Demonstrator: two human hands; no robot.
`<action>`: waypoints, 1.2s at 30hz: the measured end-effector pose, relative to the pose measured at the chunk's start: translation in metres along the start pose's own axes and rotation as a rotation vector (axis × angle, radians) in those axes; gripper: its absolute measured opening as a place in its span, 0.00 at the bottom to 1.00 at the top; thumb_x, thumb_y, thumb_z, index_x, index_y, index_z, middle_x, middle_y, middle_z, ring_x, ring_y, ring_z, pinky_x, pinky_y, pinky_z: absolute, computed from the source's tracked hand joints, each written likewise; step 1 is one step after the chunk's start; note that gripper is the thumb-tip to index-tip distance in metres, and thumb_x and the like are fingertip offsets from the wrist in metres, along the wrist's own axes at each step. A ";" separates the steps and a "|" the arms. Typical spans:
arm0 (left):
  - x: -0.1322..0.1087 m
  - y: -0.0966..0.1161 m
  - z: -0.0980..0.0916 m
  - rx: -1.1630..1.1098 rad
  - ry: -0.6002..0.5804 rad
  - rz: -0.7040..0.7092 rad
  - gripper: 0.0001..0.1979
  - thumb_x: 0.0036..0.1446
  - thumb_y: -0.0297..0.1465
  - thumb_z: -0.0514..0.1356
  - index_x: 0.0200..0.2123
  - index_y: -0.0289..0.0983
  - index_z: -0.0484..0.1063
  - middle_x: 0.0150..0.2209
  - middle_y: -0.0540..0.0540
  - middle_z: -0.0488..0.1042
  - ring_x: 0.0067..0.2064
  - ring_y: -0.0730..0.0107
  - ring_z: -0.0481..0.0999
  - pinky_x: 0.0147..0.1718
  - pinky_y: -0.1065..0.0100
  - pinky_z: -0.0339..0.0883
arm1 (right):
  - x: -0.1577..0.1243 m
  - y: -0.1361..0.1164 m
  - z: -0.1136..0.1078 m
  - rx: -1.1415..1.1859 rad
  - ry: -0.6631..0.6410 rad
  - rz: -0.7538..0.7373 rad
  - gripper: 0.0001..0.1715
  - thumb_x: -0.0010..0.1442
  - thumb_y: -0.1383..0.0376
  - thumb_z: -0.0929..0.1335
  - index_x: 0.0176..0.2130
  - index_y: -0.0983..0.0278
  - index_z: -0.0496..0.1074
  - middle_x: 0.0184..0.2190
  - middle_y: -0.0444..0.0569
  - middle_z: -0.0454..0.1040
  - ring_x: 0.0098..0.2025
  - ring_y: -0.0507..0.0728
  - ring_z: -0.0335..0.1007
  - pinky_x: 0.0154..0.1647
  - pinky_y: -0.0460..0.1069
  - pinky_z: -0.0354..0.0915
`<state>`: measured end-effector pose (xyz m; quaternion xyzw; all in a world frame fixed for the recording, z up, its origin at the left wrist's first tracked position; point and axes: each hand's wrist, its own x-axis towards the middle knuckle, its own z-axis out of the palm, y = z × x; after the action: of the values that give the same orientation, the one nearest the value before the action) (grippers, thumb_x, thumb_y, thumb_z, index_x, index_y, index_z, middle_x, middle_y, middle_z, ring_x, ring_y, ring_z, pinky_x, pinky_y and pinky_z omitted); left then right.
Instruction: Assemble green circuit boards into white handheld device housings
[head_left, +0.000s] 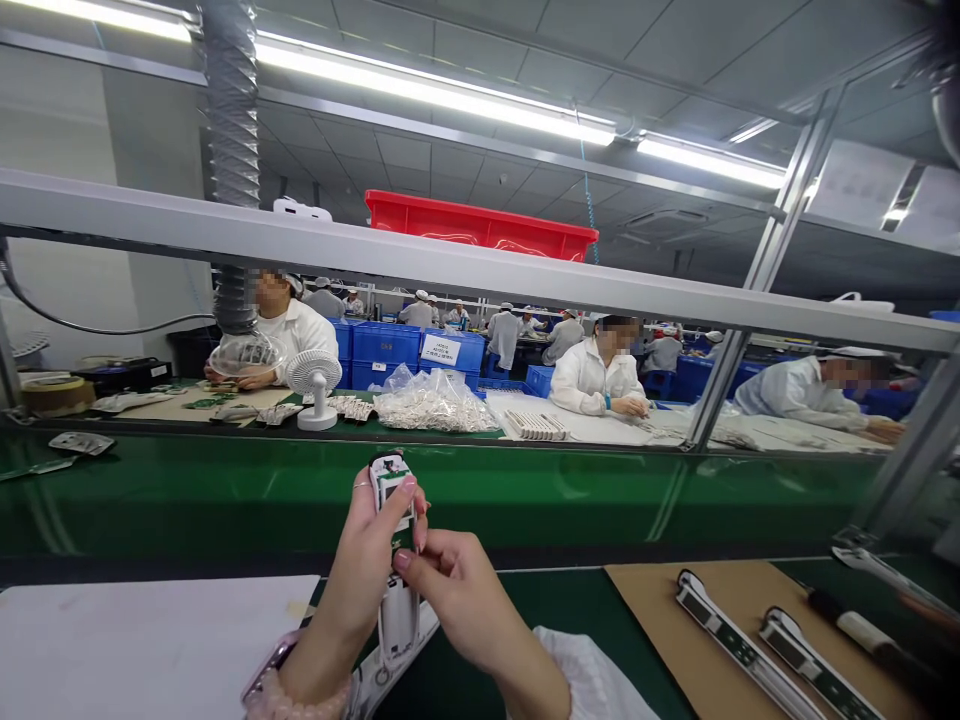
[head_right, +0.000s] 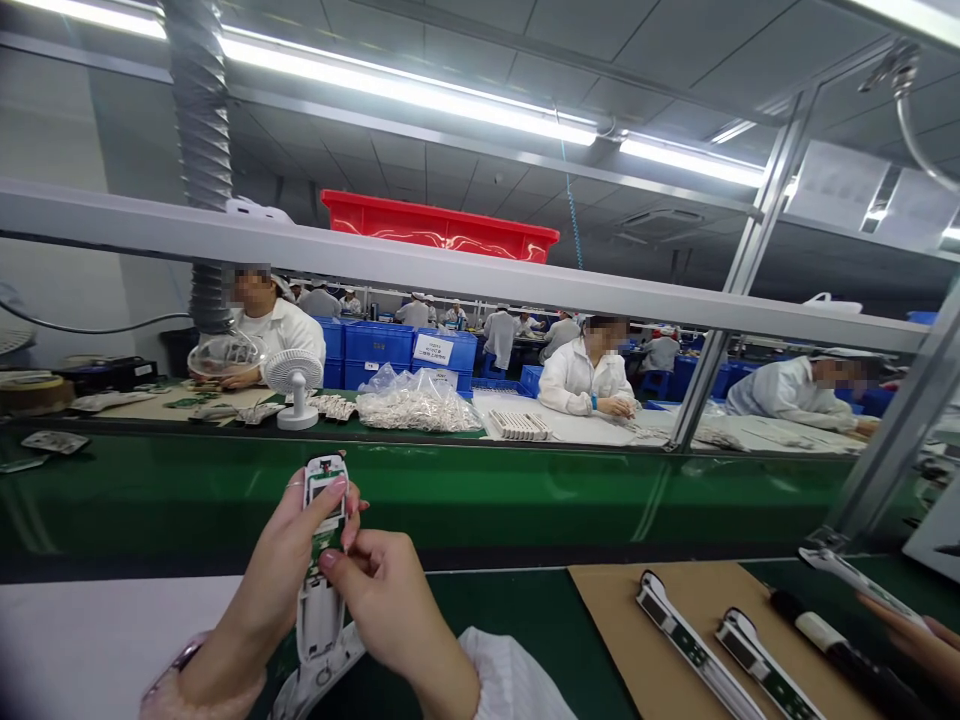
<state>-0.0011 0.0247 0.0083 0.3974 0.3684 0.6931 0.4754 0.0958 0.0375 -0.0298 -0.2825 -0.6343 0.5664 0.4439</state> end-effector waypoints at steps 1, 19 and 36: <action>0.002 -0.001 -0.001 0.032 -0.015 -0.003 0.10 0.52 0.38 0.63 0.30 0.39 0.65 0.22 0.54 0.69 0.24 0.73 0.68 0.29 0.71 0.65 | 0.000 0.001 -0.001 -0.009 0.000 -0.002 0.30 0.49 0.43 0.70 0.22 0.64 0.58 0.20 0.39 0.51 0.24 0.47 0.44 0.24 0.45 0.45; 0.018 -0.027 -0.007 0.336 -0.391 -0.144 0.39 0.54 0.45 0.60 0.63 0.41 0.46 0.60 0.36 0.62 0.61 0.54 0.62 0.52 0.61 0.62 | -0.019 0.018 -0.054 -0.392 0.222 -0.011 0.29 0.57 0.43 0.65 0.41 0.65 0.71 0.34 0.48 0.74 0.35 0.53 0.70 0.33 0.45 0.64; 0.019 -0.056 -0.086 1.460 -1.135 0.398 0.31 0.57 0.16 0.45 0.57 0.50 0.63 0.57 0.49 0.69 0.58 0.61 0.67 0.55 0.58 0.59 | -0.235 0.046 -0.269 -1.651 0.698 0.242 0.21 0.56 0.51 0.65 0.36 0.65 0.74 0.40 0.59 0.74 0.44 0.71 0.66 0.41 0.60 0.56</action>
<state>-0.0628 0.0471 -0.0729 0.9301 0.3504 0.0627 0.0903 0.4314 -0.0303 -0.1413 -0.7317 -0.6342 -0.1438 0.2043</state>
